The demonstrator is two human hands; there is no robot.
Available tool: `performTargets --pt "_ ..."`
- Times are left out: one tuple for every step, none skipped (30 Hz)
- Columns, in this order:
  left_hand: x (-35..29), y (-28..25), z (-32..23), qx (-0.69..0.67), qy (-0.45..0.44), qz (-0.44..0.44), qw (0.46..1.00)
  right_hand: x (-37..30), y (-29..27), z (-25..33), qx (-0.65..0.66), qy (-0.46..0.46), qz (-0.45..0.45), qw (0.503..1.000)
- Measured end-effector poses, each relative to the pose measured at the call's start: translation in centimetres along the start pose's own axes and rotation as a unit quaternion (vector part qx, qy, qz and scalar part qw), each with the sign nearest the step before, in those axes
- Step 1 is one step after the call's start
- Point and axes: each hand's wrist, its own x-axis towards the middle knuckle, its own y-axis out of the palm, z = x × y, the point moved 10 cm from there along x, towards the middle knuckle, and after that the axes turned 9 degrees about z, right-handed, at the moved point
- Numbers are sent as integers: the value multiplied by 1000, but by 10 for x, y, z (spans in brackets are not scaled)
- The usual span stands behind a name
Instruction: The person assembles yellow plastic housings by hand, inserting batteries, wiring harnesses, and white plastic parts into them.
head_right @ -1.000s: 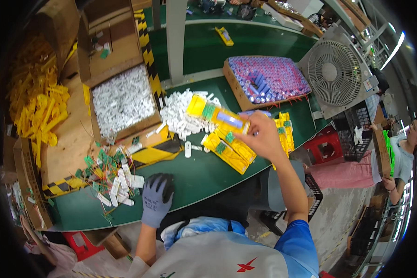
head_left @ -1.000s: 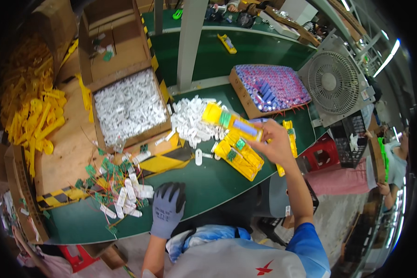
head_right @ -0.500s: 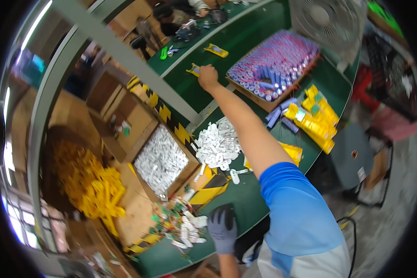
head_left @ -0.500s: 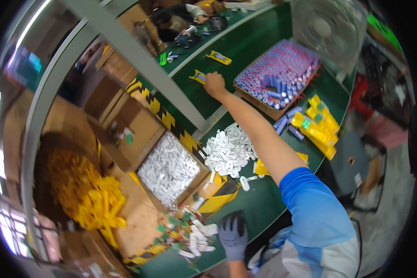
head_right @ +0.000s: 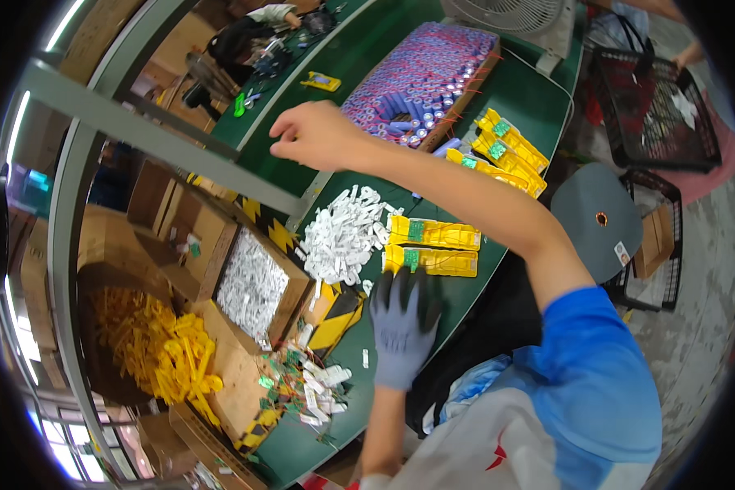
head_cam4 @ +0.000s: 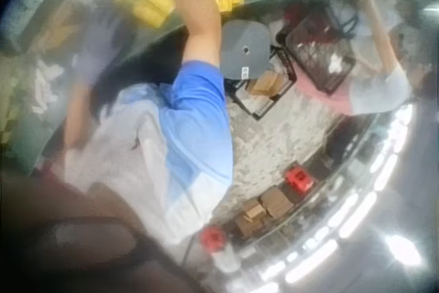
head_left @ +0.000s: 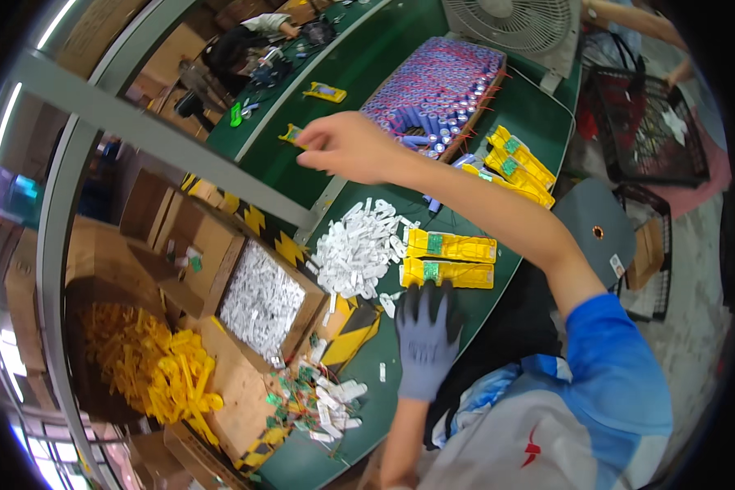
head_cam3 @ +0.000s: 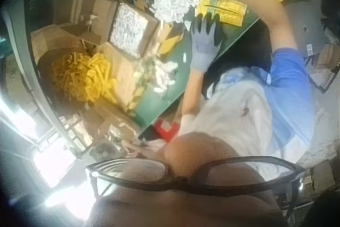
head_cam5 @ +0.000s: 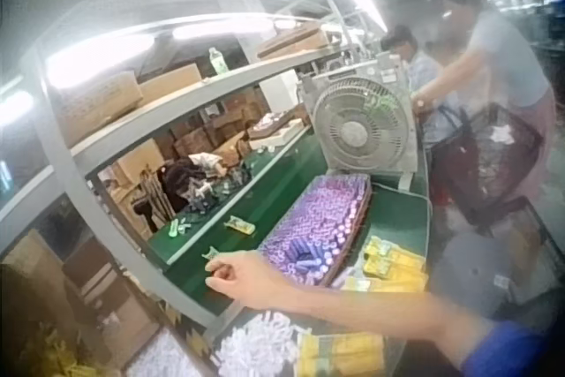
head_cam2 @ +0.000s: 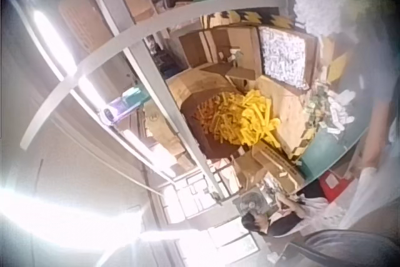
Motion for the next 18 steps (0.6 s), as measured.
performTargets --pt "20 8 -1 38 20 37 998 -43 -23 41 50 -43 -42 997" --pt "24 22 9 63 15 68 996 -91 -34 68 149 -26 -86 985" --pt "36 34 7 84 30 96 991 -148 -54 98 201 -50 -139 968" --pt "41 43 7 77 31 138 987 -205 -75 130 141 -91 -193 967" --pt "40 49 12 78 69 90 991 -260 -84 134 106 -48 -180 977" --pt "41 50 10 80 70 116 988 -313 -91 159 149 -330 -137 922" --pt "36 57 14 91 68 138 984 -380 -93 168 184 -580 -79 789" --pt "32 43 8 85 80 103 988 -384 -103 180 172 -572 -75 798" --pt "25 43 8 81 94 86 989 -372 -91 199 178 -560 -84 805" --pt "21 39 8 83 99 74 989 -372 -71 215 187 -550 -92 809" --pt "15 38 3 87 104 66 989 -371 -56 228 196 -539 -104 812" --pt "7 39 -3 83 109 58 989 -384 -65 234 209 -532 -110 813" --pt "3 40 -2 74 91 54 992 -400 -70 239 221 -527 -118 812" --pt "-3 38 3 66 62 50 995 -419 -72 243 244 -521 -121 809" --pt "-3 34 -4 65 64 48 995 -414 -80 244 262 -512 -131 808" --pt "-5 33 -9 37 53 63 996 -407 -77 246 258 -510 -131 810" --pt "-8 36 -10 8 39 79 996 -423 -85 249 222 -594 -202 746" --pt "-15 35 -7 0 31 61 998 -439 -90 250 191 -668 -261 670"
